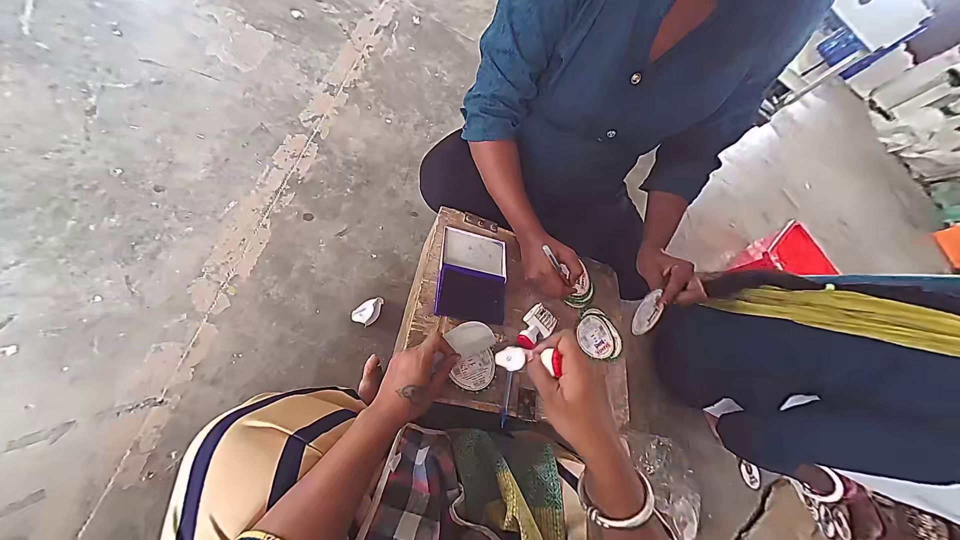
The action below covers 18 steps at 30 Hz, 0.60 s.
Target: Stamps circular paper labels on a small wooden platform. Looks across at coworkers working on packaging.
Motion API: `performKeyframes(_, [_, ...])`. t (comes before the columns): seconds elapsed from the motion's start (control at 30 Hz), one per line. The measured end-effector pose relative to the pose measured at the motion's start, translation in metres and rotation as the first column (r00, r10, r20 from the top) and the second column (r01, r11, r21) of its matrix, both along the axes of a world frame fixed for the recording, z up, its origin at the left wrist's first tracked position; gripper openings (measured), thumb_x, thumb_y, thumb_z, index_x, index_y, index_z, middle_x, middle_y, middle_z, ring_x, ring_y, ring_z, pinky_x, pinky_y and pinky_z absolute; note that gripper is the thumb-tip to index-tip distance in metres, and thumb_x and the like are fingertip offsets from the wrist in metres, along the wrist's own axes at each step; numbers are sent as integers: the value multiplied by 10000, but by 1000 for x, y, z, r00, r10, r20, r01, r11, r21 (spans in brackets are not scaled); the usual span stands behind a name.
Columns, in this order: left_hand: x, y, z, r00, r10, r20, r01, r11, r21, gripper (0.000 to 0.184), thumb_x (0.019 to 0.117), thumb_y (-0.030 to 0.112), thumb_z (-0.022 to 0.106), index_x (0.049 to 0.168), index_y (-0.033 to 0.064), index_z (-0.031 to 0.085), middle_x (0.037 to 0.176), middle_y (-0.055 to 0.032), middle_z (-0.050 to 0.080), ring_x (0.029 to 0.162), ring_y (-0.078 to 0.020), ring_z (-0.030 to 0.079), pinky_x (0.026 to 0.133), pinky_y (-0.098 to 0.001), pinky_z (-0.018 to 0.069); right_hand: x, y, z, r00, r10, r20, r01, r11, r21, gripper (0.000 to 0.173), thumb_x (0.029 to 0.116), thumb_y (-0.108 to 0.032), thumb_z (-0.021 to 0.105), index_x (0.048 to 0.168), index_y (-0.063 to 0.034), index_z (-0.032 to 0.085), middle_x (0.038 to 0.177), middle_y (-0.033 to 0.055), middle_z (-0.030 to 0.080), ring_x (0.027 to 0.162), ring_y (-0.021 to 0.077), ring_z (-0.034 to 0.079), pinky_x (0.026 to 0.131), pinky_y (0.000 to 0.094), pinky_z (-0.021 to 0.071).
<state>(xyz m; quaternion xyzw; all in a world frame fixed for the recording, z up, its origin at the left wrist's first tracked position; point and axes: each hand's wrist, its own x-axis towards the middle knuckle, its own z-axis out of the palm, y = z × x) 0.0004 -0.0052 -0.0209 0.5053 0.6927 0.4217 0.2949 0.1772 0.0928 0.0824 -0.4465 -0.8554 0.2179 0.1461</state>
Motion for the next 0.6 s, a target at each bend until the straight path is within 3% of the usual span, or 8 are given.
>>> performKeyframes(0.1, [3,0,0,998,43,-43,-43,999,11,279,1019,169,572,1165,-60,636,853,-229,715,769,-409,720,703,-557,557,-6,-10,-16,994,69,86,-65,997,-50,264,983,-193,600,1086,47,641,802,162,674,695,314,677,605,494,528])
performKeyframes(0.2, [3,0,-2,998,54,-41,-51,997,51,337,1031,141,551,1328,-13,594,960,-231,736,837,-420,732,752,-571,566,-29,-20,-30,973,130,193,-132,991,-4,255,951,-138,655,1092,75,657,828,208,703,746,389,714,644,537,560])
performKeyframes(0.3, [3,1,-6,998,11,-67,-3,993,120,278,1036,76,508,1259,2,657,1071,-225,735,909,-412,736,800,-571,570,-39,-30,-46,959,134,248,-168,978,121,229,880,-90,700,1035,76,675,769,211,691,698,403,716,583,510,553])
performKeyframes(0.37, [4,0,-4,997,-32,-74,40,993,108,291,1014,6,479,1167,18,726,1077,-223,733,946,-412,727,820,-576,561,-31,-29,-45,962,130,240,-156,983,94,234,906,-103,677,1061,72,673,799,212,698,722,396,720,600,513,555])
performKeyframes(0.47, [1,-2,2,991,-87,-101,93,994,54,360,977,-61,466,1146,47,765,1180,-220,718,1018,-418,717,857,-590,550,-23,-17,-31,997,46,68,-55,989,137,218,929,-125,662,1033,66,660,792,179,694,689,347,706,591,501,560])
performKeyframes(0.53, [4,-4,-5,981,-119,-152,137,984,118,327,954,-42,502,1122,39,771,1186,-208,726,1037,-405,723,860,-575,562,-23,-2,-12,1000,-18,-14,21,979,201,226,953,-149,635,1034,62,639,759,149,671,651,295,673,581,470,541])
performKeyframes(0.6, [4,-6,-10,962,-174,-211,211,963,166,212,945,91,640,1101,32,770,1176,-190,734,1084,-397,711,878,-562,568,-36,18,-1,998,-66,3,65,988,142,258,994,-180,629,1103,54,616,762,174,656,671,335,660,608,525,518])
